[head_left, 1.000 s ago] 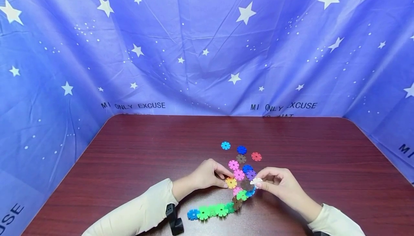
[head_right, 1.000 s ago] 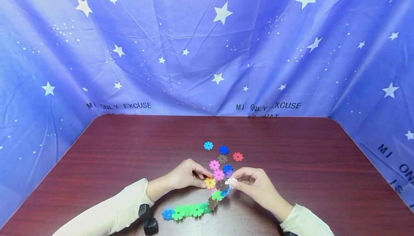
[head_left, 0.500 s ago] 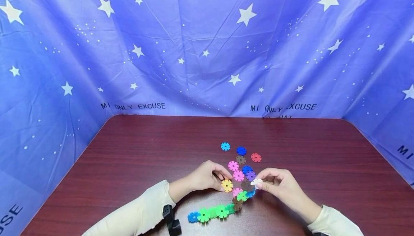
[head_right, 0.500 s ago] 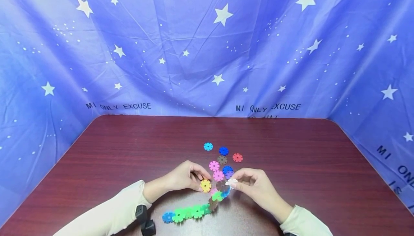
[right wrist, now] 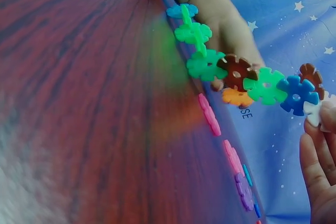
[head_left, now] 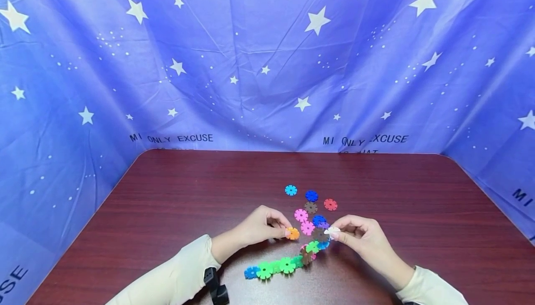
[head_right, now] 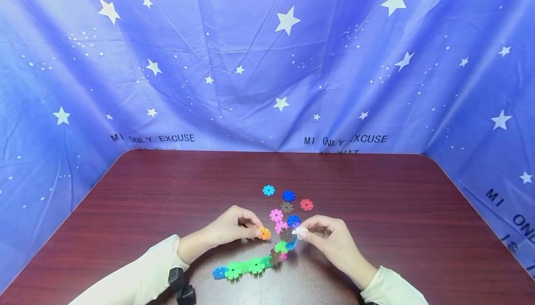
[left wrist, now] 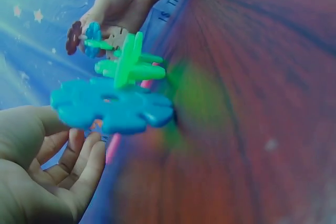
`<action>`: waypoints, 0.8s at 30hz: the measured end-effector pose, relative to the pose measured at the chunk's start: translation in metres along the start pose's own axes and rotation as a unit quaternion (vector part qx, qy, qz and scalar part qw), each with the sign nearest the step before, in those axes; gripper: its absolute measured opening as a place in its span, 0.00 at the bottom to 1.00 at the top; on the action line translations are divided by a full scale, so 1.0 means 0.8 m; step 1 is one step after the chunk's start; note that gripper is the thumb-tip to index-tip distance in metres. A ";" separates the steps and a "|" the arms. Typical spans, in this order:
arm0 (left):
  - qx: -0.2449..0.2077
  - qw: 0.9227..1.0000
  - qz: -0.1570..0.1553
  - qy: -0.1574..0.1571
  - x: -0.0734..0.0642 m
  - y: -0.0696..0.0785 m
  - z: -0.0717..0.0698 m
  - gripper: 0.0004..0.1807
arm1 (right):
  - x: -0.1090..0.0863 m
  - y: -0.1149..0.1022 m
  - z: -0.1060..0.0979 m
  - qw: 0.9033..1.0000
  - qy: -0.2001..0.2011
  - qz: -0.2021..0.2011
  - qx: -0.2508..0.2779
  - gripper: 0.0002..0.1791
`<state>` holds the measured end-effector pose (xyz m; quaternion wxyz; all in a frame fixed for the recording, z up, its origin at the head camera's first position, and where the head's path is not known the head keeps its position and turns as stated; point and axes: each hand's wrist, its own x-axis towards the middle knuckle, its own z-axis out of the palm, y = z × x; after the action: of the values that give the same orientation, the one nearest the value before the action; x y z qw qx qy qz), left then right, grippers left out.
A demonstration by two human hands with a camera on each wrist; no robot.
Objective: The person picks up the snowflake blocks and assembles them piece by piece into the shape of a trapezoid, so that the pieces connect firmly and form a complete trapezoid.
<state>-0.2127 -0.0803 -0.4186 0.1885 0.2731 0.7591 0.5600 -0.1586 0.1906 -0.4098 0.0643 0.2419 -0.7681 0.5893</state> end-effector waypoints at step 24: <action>0.022 0.994 0.026 0.106 -0.018 0.049 0.031 0.02 | -0.003 0.001 0.012 0.999 0.043 0.017 -0.004 0.05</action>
<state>-0.1785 -0.0621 -0.3894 0.0858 0.2359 0.7796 0.5737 -0.1548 0.1823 -0.4148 0.0883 0.2032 -0.7709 0.5972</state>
